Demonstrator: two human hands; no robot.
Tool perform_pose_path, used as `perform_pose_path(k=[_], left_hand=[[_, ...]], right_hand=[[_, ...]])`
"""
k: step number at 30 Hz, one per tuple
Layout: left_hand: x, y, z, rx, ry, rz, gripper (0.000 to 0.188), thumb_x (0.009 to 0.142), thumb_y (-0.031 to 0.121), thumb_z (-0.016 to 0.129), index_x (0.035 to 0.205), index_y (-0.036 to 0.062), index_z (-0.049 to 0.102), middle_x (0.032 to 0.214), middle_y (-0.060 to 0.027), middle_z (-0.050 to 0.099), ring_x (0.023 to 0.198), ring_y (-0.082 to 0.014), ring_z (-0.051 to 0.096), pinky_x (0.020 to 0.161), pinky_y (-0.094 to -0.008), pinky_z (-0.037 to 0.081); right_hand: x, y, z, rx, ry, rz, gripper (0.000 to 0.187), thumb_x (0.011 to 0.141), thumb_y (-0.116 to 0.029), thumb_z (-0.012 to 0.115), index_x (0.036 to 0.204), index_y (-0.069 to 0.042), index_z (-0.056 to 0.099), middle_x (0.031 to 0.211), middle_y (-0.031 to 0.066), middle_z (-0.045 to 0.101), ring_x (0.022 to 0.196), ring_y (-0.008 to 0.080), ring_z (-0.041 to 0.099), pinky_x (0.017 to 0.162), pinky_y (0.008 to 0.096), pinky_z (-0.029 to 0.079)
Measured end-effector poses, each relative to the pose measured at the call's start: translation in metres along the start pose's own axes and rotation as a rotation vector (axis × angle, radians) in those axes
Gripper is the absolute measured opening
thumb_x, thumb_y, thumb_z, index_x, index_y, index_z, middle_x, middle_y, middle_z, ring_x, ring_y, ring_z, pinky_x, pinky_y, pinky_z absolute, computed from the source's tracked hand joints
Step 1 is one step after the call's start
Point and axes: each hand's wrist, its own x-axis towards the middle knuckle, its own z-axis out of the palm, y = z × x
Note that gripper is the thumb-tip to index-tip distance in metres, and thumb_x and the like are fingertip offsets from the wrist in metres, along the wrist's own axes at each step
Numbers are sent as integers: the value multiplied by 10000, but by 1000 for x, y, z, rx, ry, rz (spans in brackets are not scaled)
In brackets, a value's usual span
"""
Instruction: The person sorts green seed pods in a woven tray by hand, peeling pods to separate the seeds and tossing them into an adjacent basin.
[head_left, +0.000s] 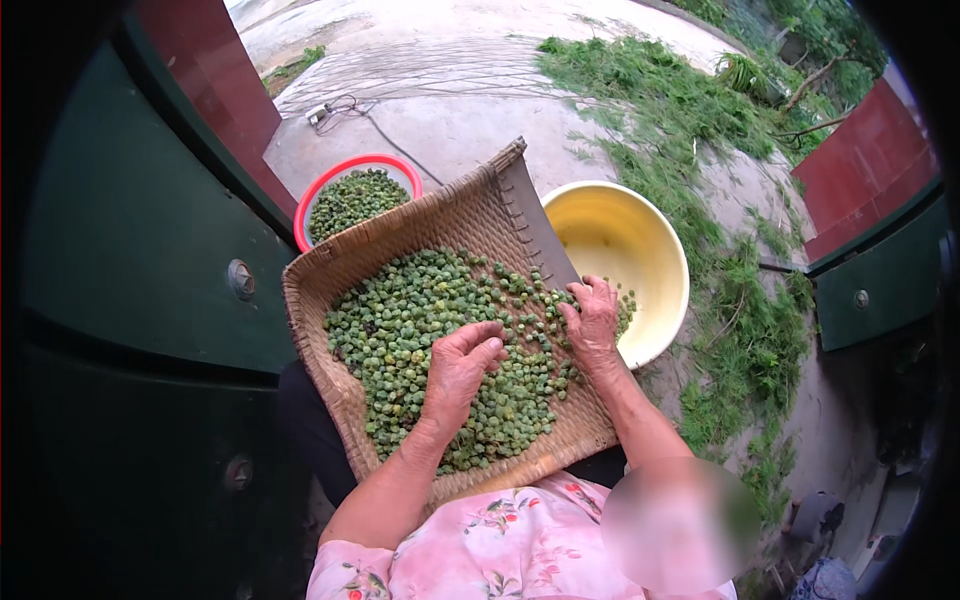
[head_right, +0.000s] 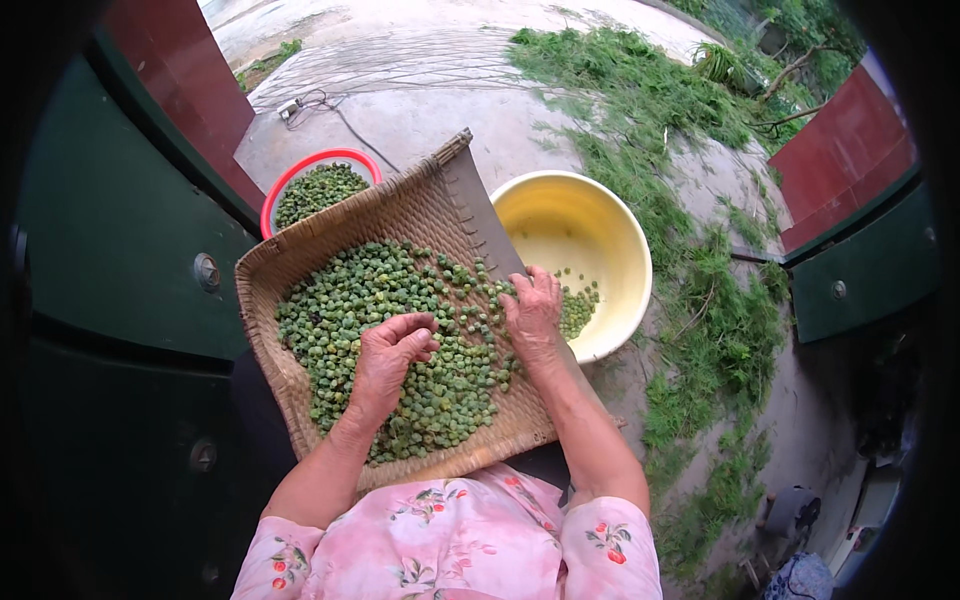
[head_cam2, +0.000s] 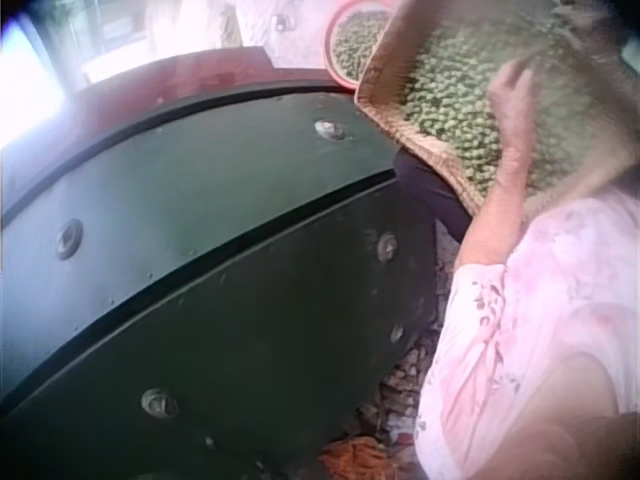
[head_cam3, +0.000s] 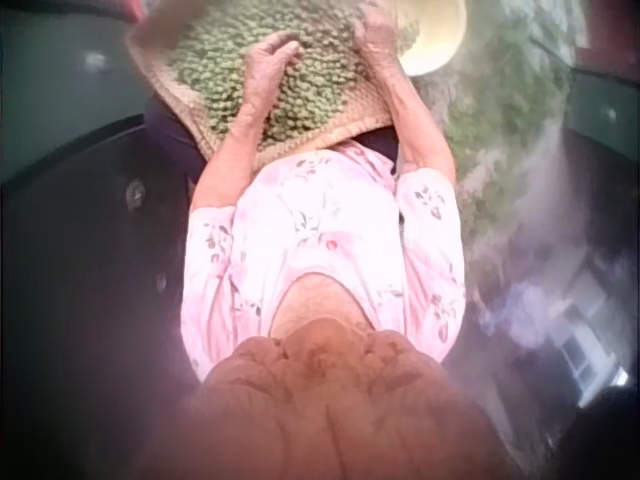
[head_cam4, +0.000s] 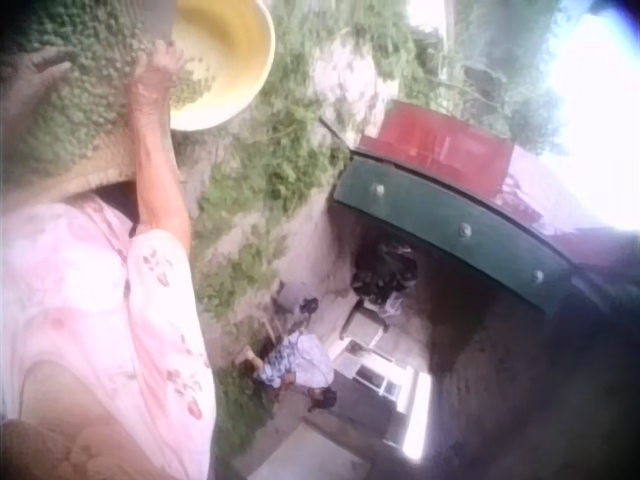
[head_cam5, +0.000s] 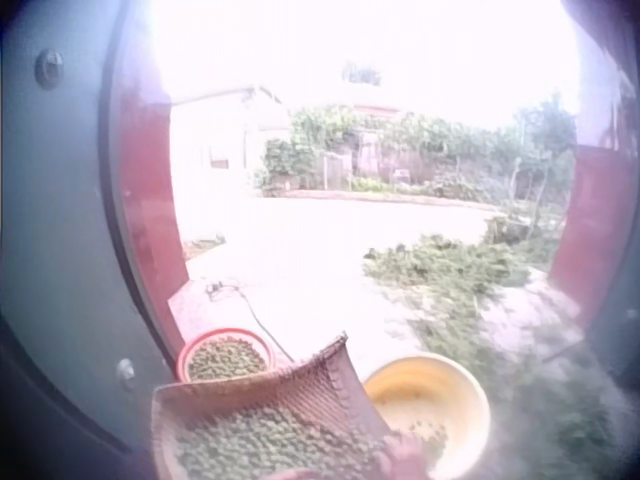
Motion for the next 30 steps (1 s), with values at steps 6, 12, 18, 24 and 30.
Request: perform_pose_path(k=[6,12,18,24,30], left_hand=[[0,-8,-1,63,7,6,218,875,60,586,1074,-14,633,943,-45,660,776,-121,631,660,-243,505],[0,-11,11,-6,-122,5,371,880,53,579,1240,-21,532,1104,-97,617,870,-148,639,721,-256,532],[-6,-13,17,-124,-220,-60,383,858,51,619,1223,-34,541,1068,-86,628,858,-129,632,730,-252,540],[-9,-15,23,150,-138,-89,260,814,9,661,1070,-33,638,859,-27,635,724,-71,599,632,-208,513],[-11,-37,29,272,-186,-23,264,811,31,673,1064,-39,638,875,-38,621,737,-91,594,649,-221,499]], right_hand=[[-4,10,13,236,-107,123,145,699,-81,690,839,-56,667,973,114,596,1007,309,520,905,406,390],[-19,-39,-35,760,-322,420,95,838,-112,652,843,-19,635,847,26,571,787,99,532,704,251,433],[-34,-67,-44,1251,-475,691,107,891,-114,614,930,-15,611,835,-7,579,788,79,555,702,221,461],[-46,-63,-39,1289,-290,742,97,907,-115,590,925,-20,583,827,34,602,727,108,586,636,237,510],[-47,-14,-110,914,-33,704,45,875,-50,580,874,-16,610,774,39,617,671,97,580,609,231,492]])
